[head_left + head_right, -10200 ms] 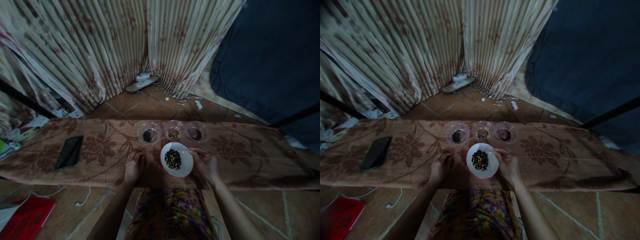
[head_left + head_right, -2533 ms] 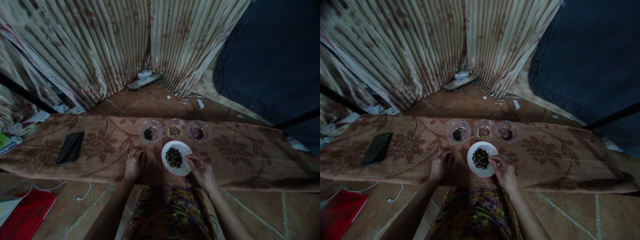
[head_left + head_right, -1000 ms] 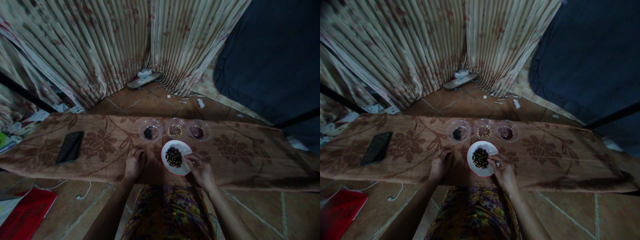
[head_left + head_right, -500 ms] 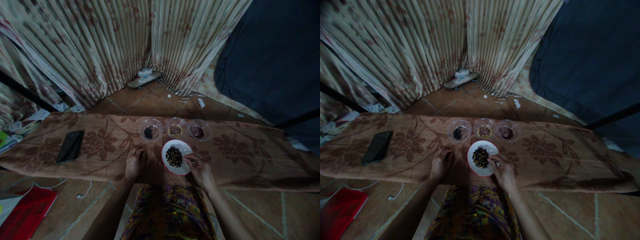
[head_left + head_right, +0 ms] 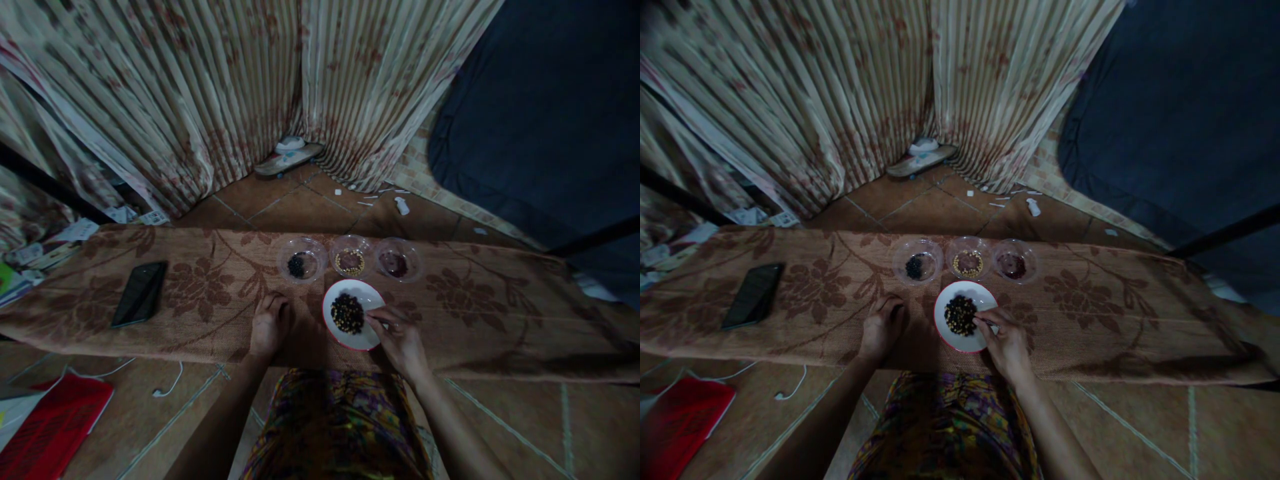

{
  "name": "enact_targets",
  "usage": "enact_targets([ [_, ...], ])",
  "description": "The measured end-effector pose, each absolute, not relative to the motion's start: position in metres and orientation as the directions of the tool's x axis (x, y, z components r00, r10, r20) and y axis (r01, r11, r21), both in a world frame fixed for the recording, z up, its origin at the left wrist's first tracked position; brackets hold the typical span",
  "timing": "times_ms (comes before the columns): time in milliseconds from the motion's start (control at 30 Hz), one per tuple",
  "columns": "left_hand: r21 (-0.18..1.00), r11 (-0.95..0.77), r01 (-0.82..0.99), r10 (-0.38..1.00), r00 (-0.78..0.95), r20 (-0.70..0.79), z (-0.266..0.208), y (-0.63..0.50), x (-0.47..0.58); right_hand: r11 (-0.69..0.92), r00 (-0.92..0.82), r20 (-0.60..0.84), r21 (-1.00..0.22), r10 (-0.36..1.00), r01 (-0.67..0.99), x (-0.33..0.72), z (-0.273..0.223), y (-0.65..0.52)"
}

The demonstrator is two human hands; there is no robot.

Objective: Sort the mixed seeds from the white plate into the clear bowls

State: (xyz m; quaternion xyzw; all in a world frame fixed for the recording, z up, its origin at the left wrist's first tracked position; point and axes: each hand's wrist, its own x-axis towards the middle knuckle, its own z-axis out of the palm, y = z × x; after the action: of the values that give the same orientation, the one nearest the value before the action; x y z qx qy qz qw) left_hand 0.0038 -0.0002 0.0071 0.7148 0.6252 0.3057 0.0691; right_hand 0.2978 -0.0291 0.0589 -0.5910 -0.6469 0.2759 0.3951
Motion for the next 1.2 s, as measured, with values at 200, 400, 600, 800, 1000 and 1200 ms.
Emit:
enact_targets([
  [200,0.477,-0.212,0.853,0.933,0.031,0.359,0.005,0.000,0.003,0.177,0.017,0.222,-0.819,0.975,0.547,0.298,0.058,-0.028],
  [400,0.490,-0.210,0.846,0.932,0.022,0.361,0.006,0.000,0.004,0.146,0.067,0.213,-0.838,0.975,0.526,0.299,0.056,-0.030],
  [600,0.484,-0.218,0.847,0.928,0.027,0.371,0.008,0.000,0.004,0.099,0.225,0.215,-0.894,0.950,0.438,0.301,0.067,-0.019],
  [800,0.470,-0.233,0.851,0.924,0.043,0.380,0.006,0.000,0.002,0.207,0.358,0.361,-0.892,0.861,0.402,0.299,0.089,0.030],
  [1000,0.484,-0.233,0.843,0.927,0.042,0.373,0.005,0.000,0.002,0.219,0.393,0.389,-0.884,0.833,0.412,0.294,0.090,0.036],
  [1200,0.486,-0.225,0.844,0.930,0.038,0.364,0.005,0.000,0.002,0.066,0.341,0.209,-0.920,0.917,0.386,0.305,0.070,-0.007],
])
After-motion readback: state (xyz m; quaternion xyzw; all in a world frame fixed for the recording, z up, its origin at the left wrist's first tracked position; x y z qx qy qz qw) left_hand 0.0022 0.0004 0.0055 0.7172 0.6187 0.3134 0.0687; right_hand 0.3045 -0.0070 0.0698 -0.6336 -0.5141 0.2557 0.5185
